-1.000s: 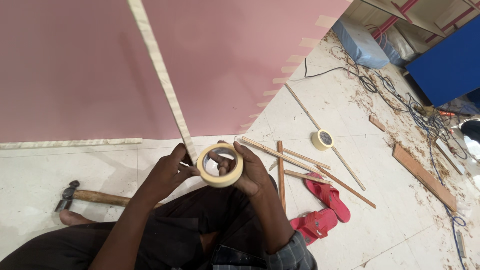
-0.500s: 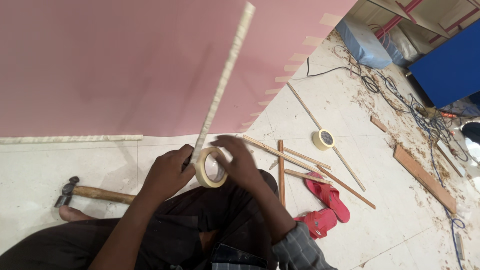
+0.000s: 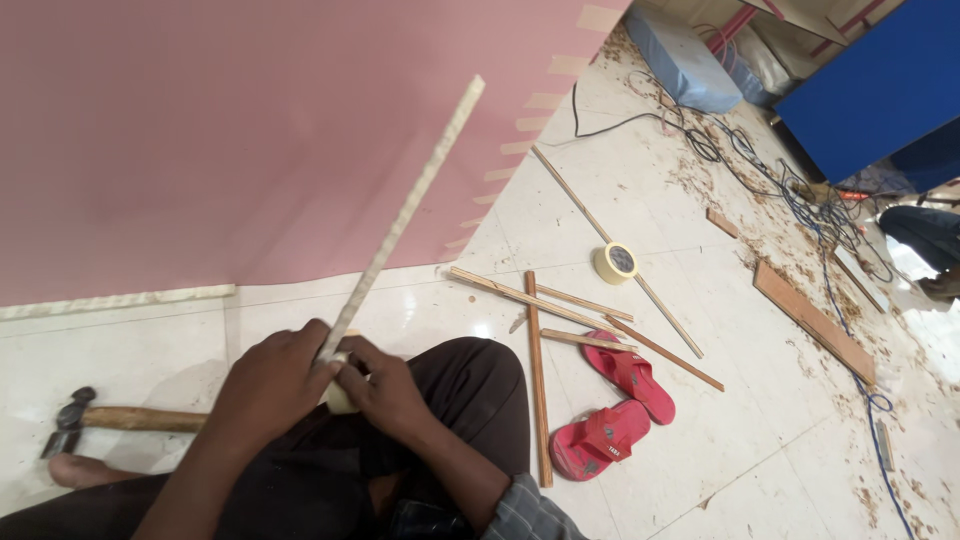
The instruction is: The person sits on the floor and applies masking tape to a thin wooden strip. They then position the taped strip against the base of a pink wall and press it into place. The person repeats this process with another strip, securing it along the wall's edge.
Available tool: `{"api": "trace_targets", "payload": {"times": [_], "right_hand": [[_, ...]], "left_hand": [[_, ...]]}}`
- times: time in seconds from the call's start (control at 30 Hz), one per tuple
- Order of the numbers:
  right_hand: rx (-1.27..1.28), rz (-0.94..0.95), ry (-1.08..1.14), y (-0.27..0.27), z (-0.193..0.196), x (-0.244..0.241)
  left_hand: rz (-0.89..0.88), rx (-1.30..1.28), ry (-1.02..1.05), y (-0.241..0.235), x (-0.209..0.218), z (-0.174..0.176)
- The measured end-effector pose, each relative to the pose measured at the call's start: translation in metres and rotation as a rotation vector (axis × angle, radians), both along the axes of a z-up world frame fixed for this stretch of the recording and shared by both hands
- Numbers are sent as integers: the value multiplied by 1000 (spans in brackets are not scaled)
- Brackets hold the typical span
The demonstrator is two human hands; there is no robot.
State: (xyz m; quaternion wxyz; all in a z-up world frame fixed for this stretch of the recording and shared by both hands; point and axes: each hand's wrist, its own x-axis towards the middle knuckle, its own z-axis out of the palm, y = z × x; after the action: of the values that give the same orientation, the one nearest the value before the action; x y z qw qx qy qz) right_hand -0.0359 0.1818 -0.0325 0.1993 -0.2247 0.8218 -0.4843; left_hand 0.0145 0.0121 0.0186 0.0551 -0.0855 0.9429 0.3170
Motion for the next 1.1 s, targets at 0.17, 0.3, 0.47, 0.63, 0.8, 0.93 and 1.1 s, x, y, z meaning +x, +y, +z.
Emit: {"api": "trace_targets", "payload": {"times": [0.17,0.3,0.47,0.63,0.8,0.93,1.1], "right_hand": [[-61,39,269,0,3,4],[90,53,464,1,14,1],[124,161,320,13,19,-19],[-20,268,51,25,17,-43],[145,305,71,30,13,-49],[-53,201,-223,29,3,-58],[-360,-118,-601,43,-14,-92]], "left_hand": [[10,52,-145,-7,8,-4],[-35,87,-84,-13,4,-10],[39,-93,-144,-4,0,-19],[-4,-204,-17,4,-1,-25],[-30,-321,-209,8,-9,-28],[-12,-230,-39,9,-9,-22],[203,167,227,-4,1,-16]]}}
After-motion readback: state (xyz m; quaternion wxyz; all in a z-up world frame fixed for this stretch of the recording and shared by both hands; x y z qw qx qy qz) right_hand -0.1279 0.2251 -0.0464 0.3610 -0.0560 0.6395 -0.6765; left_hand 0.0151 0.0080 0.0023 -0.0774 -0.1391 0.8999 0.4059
